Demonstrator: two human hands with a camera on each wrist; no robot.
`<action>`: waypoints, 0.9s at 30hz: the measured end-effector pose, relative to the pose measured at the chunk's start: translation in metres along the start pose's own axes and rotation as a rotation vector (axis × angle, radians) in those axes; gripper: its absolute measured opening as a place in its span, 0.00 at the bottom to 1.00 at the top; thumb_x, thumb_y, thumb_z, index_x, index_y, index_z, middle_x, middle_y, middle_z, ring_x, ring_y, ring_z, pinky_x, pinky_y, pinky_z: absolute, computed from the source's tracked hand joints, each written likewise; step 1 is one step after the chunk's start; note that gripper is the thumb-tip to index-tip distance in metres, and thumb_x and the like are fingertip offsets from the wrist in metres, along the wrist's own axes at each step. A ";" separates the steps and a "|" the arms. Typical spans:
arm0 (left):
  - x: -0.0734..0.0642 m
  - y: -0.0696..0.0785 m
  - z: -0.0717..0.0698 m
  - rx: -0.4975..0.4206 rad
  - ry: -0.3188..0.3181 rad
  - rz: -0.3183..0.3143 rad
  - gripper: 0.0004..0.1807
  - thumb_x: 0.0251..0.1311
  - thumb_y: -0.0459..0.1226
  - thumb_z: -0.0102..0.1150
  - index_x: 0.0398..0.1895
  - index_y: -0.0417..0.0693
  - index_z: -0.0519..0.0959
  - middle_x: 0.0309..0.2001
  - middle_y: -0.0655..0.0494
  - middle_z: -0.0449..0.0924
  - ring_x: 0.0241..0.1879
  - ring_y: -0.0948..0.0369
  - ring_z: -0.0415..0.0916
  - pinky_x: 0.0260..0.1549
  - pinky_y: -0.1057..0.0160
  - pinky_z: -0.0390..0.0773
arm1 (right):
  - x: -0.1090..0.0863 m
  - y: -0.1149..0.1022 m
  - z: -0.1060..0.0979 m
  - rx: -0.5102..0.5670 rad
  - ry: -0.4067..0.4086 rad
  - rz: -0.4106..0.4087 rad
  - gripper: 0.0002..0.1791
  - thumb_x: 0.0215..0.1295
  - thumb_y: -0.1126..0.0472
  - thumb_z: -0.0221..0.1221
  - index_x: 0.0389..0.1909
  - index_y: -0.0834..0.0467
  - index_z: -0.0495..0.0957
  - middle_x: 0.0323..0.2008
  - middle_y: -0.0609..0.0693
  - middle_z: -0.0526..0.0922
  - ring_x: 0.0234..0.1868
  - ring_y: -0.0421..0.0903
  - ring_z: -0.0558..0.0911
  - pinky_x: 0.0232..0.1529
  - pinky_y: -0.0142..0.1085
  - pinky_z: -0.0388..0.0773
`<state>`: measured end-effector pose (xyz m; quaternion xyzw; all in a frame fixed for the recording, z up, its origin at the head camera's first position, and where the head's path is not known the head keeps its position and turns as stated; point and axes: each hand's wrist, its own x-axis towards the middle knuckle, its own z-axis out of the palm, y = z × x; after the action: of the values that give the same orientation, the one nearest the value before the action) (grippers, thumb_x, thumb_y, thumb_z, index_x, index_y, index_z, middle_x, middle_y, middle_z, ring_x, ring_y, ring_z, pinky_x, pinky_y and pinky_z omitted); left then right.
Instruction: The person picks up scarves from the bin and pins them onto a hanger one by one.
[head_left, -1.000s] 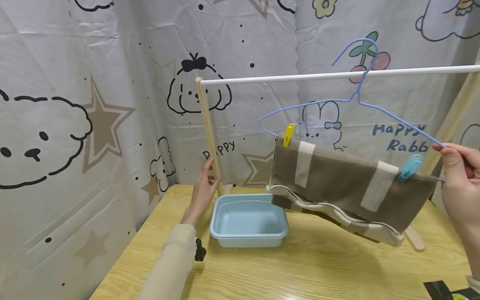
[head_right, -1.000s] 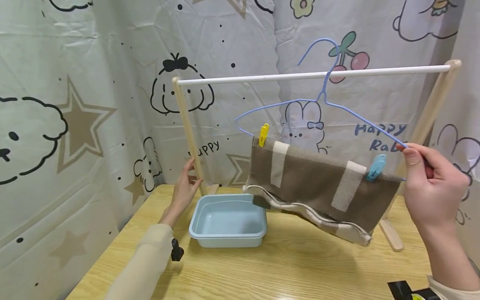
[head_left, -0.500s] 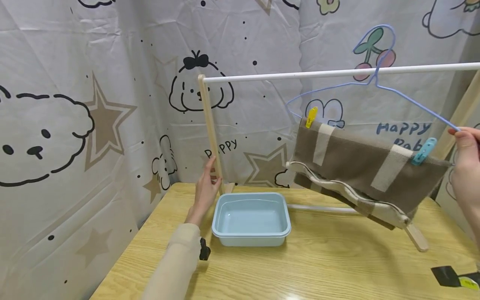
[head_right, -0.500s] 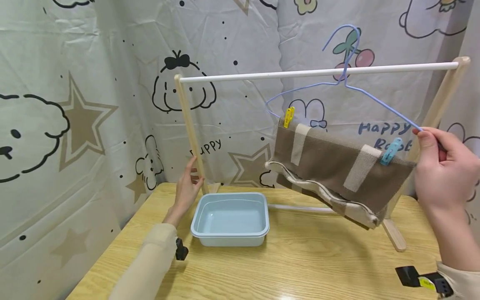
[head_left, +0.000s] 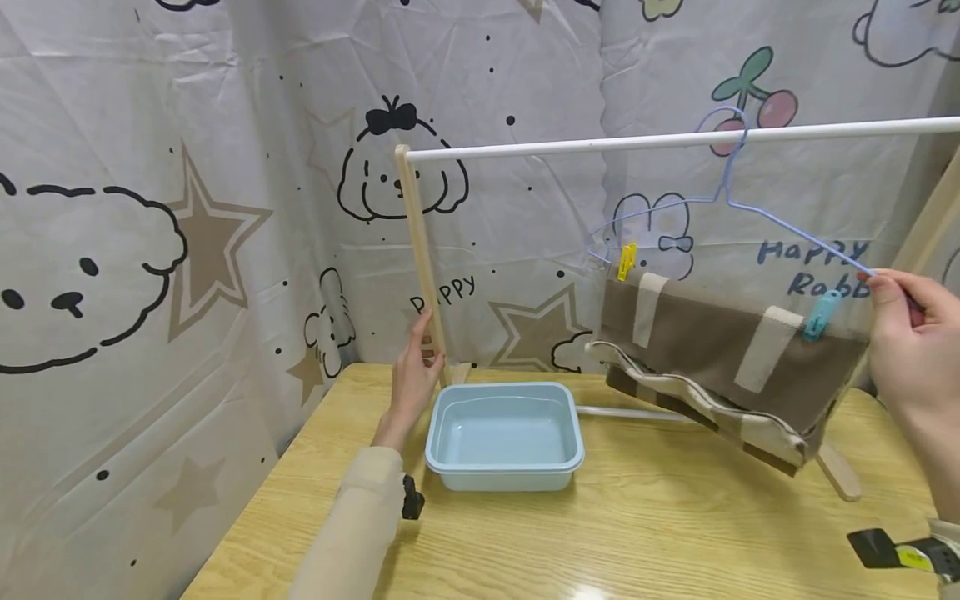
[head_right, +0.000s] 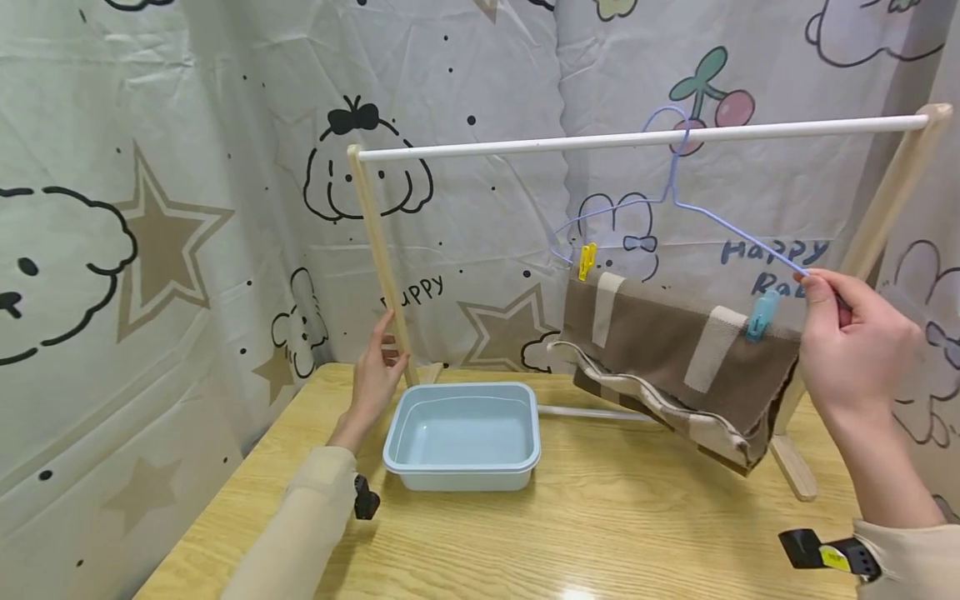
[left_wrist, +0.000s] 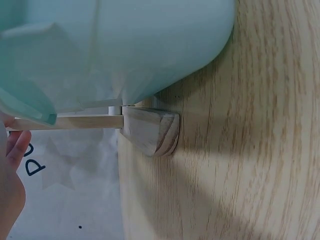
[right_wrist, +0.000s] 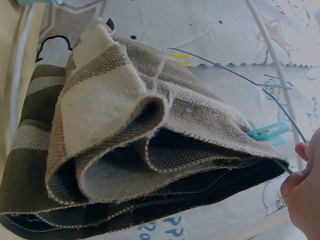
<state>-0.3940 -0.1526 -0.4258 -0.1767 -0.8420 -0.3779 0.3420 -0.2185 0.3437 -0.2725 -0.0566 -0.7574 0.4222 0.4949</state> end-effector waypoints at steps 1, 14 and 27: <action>0.000 0.001 0.000 -0.003 0.001 0.001 0.48 0.61 0.26 0.63 0.77 0.67 0.52 0.47 0.41 0.79 0.38 0.49 0.85 0.36 0.57 0.86 | -0.002 0.002 0.000 -0.013 -0.003 0.005 0.13 0.75 0.58 0.53 0.38 0.32 0.78 0.19 0.28 0.66 0.16 0.29 0.57 0.16 0.22 0.51; 0.001 0.002 -0.002 0.017 -0.013 -0.047 0.48 0.63 0.26 0.61 0.78 0.70 0.49 0.47 0.40 0.79 0.41 0.48 0.85 0.39 0.56 0.86 | -0.018 0.017 0.006 -0.149 0.017 -0.139 0.18 0.74 0.59 0.53 0.44 0.71 0.83 0.27 0.12 0.65 0.19 0.26 0.58 0.21 0.20 0.52; -0.001 0.008 -0.009 -0.024 -0.116 -0.058 0.50 0.64 0.26 0.59 0.79 0.69 0.45 0.65 0.44 0.69 0.49 0.48 0.80 0.41 0.55 0.84 | -0.021 0.020 0.002 -0.115 0.067 -0.153 0.15 0.71 0.61 0.56 0.47 0.67 0.84 0.29 0.20 0.65 0.30 0.20 0.64 0.31 0.14 0.59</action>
<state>-0.3848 -0.1540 -0.4180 -0.1778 -0.8606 -0.3870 0.2792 -0.2159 0.3447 -0.3020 -0.0408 -0.7654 0.3369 0.5467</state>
